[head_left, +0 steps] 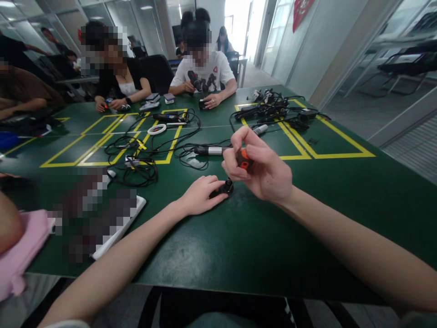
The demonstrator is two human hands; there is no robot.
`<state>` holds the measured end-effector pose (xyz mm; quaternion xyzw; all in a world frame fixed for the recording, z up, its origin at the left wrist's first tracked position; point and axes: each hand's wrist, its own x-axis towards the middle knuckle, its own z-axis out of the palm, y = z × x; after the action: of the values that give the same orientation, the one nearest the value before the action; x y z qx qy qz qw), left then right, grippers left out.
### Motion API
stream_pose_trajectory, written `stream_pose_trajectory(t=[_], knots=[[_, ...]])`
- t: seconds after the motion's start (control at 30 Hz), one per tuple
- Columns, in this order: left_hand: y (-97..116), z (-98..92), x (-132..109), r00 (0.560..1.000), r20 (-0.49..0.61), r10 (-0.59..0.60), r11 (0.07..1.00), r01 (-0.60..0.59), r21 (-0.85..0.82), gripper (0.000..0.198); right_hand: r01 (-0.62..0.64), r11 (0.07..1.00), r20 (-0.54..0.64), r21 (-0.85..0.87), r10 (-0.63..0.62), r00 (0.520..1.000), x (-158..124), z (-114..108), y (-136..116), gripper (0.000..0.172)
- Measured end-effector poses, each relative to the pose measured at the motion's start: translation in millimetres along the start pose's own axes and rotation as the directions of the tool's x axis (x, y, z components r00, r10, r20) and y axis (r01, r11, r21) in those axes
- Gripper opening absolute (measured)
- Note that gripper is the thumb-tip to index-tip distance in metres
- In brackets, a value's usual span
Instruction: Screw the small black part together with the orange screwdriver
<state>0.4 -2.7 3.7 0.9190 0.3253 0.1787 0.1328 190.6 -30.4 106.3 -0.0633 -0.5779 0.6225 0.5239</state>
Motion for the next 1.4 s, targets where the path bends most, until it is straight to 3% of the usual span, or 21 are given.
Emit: stream_pose_trajectory(t=[0.17, 0.4, 0.63, 0.77, 0.97, 1.23, 1.4], knots=[[0.7, -1.2, 0.2, 1.000, 0.002, 0.000, 1.000, 0.000, 0.005, 0.031, -0.009, 1.000, 0.015, 0.005, 0.009, 1.000, 1.5, -2.7, -1.2, 0.020], [-0.9, 1.2, 0.0, 1.000, 0.011, -0.009, 1.000, 0.009, -0.011, 0.031, -0.007, 1.000, 0.012, 0.009, 0.007, 1.000, -0.4, 1.8, 0.2, 0.040], [0.4, 0.2, 0.7, 1.000, 0.022, -0.008, 1.000, 0.008, -0.003, 0.027, -0.035, 0.999, -0.033, -0.024, 0.034, 0.999, 2.6, -5.3, -2.3, 0.033], [0.3, 0.1, 0.7, 1.000, 0.012, 0.001, 1.000, -0.001, 0.001, 0.026, -0.011, 0.999, -0.049, -0.049, 0.009, 0.999, 6.8, -5.4, -4.0, 0.039], [0.3, 0.0, 0.5, 1.000, 0.013, -0.002, 1.000, 0.002, 0.001, 0.027, -0.067, 0.995, -0.025, -0.078, 0.065, 0.998, 5.4, -4.6, -4.6, 0.053], [1.2, -0.6, 0.6, 1.000, 0.014, 0.002, 1.000, -0.002, 0.009, 0.027, -0.037, 0.998, -0.015, -0.041, 0.036, 0.999, 3.2, -6.6, -1.1, 0.040], [-0.3, 0.5, 0.5, 1.000, 0.017, -0.006, 1.000, 0.006, 0.011, 0.027, -0.071, 0.992, -0.056, -0.107, 0.065, 0.996, 7.0, -4.1, -2.3, 0.055]])
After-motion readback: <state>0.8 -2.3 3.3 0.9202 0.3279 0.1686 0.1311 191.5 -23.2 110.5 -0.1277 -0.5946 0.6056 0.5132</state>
